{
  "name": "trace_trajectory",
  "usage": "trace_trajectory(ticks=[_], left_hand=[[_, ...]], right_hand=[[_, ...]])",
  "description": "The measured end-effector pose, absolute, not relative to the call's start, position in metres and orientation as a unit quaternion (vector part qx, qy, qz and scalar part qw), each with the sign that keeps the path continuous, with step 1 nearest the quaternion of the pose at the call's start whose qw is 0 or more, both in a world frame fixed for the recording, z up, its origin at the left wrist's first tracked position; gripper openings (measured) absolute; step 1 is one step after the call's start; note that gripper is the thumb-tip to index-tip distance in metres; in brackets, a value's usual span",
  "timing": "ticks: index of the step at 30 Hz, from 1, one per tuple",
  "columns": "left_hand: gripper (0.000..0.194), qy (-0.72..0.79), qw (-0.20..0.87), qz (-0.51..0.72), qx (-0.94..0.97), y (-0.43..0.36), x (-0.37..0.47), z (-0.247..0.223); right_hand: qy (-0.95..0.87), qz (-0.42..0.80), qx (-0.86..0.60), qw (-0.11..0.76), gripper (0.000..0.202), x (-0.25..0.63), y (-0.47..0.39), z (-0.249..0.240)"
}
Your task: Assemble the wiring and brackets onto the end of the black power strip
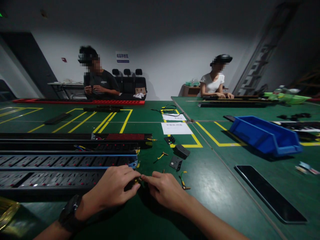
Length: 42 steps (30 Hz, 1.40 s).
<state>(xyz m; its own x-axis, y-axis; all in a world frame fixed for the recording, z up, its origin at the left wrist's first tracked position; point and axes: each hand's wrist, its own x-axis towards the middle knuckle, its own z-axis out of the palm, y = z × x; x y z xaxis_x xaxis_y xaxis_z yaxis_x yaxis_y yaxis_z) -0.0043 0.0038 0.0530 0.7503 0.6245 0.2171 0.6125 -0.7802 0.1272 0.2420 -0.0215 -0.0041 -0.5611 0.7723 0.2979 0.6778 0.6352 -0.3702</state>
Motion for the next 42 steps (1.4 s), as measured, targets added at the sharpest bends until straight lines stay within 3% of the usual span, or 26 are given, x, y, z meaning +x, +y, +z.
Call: trace_trajectory(ticks=[7,17,42], left_hand=[[0.018,0.316,0.003,0.145,0.938,0.002,0.000,0.047],[0.009,0.379,-0.105,0.151,0.907,-0.004,0.010,0.045],[0.011,0.355,-0.106,0.157,0.916,-0.005,0.014,0.032]], right_hand=[[-0.876,0.120,-0.425,0.195,0.047,0.242,-0.024,0.000],[-0.871,0.126,-0.435,0.189,0.046,0.241,-0.023,0.003],[-0.869,0.141,-0.436,0.185,0.045,0.241,-0.024,0.004]])
